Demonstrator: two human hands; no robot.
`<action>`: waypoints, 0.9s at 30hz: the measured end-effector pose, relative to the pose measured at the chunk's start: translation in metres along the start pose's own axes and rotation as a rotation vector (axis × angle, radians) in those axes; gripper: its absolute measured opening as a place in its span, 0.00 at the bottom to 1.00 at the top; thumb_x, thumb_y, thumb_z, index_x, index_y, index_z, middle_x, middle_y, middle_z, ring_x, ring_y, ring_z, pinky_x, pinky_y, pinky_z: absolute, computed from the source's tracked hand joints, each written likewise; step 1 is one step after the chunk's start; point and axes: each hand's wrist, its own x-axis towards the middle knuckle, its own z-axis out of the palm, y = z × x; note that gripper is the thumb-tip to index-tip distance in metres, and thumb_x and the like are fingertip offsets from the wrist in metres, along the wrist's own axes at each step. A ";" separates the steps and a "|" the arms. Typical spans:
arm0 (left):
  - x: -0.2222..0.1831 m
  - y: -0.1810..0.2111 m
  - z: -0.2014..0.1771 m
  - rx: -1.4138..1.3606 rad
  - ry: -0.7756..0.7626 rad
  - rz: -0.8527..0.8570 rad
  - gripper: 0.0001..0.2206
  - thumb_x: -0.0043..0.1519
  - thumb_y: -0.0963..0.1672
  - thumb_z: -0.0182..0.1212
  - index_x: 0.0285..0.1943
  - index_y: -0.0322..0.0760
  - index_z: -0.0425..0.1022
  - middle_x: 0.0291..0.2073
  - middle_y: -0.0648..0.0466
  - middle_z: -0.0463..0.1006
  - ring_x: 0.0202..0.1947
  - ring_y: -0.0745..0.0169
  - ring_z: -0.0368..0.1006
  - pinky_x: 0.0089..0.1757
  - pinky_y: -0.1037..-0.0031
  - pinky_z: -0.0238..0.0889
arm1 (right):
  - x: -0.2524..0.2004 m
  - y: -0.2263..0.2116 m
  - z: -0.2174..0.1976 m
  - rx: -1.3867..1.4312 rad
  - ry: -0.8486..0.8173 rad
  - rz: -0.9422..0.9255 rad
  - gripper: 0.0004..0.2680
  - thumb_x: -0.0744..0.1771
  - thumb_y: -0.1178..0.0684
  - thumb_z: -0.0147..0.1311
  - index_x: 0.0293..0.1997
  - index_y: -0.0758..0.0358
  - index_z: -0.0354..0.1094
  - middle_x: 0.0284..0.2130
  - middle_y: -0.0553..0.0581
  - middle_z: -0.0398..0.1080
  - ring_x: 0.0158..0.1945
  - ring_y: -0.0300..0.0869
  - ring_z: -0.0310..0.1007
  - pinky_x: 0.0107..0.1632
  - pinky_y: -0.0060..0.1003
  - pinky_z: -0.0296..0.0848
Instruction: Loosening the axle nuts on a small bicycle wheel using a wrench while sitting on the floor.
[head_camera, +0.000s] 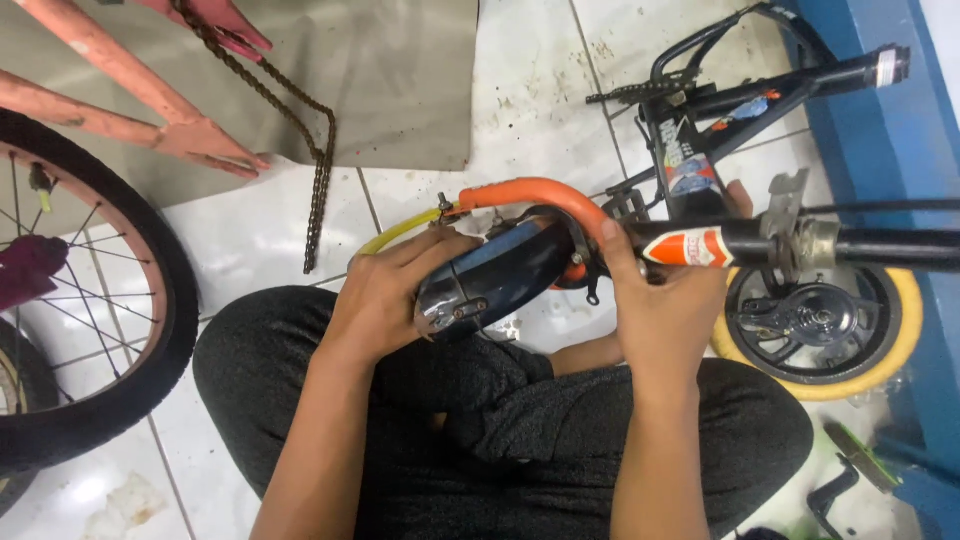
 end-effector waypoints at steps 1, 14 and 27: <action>0.002 0.000 -0.001 0.003 0.001 0.003 0.21 0.55 0.47 0.68 0.60 0.49 0.77 0.48 0.44 0.83 0.50 0.31 0.78 0.46 0.46 0.73 | -0.002 0.001 -0.001 0.004 0.002 -0.002 0.20 0.68 0.54 0.66 0.63 0.73 0.62 0.51 0.68 0.73 0.58 0.51 0.73 0.62 0.51 0.68; -0.017 -0.012 0.004 0.047 -0.126 0.010 0.25 0.49 0.45 0.75 0.59 0.46 0.79 0.49 0.49 0.84 0.56 0.40 0.76 0.49 0.51 0.73 | -0.037 0.019 0.005 -0.077 -0.004 0.121 0.21 0.69 0.50 0.63 0.63 0.75 0.61 0.53 0.70 0.71 0.62 0.57 0.68 0.65 0.58 0.62; -0.028 -0.023 0.021 0.253 -0.224 0.200 0.37 0.42 0.33 0.59 0.67 0.46 0.71 0.60 0.51 0.78 0.56 0.44 0.77 0.39 0.55 0.74 | -0.081 0.077 -0.012 -0.307 -0.240 0.586 0.11 0.67 0.47 0.54 0.42 0.63 0.80 0.35 0.56 0.79 0.44 0.43 0.76 0.48 0.38 0.69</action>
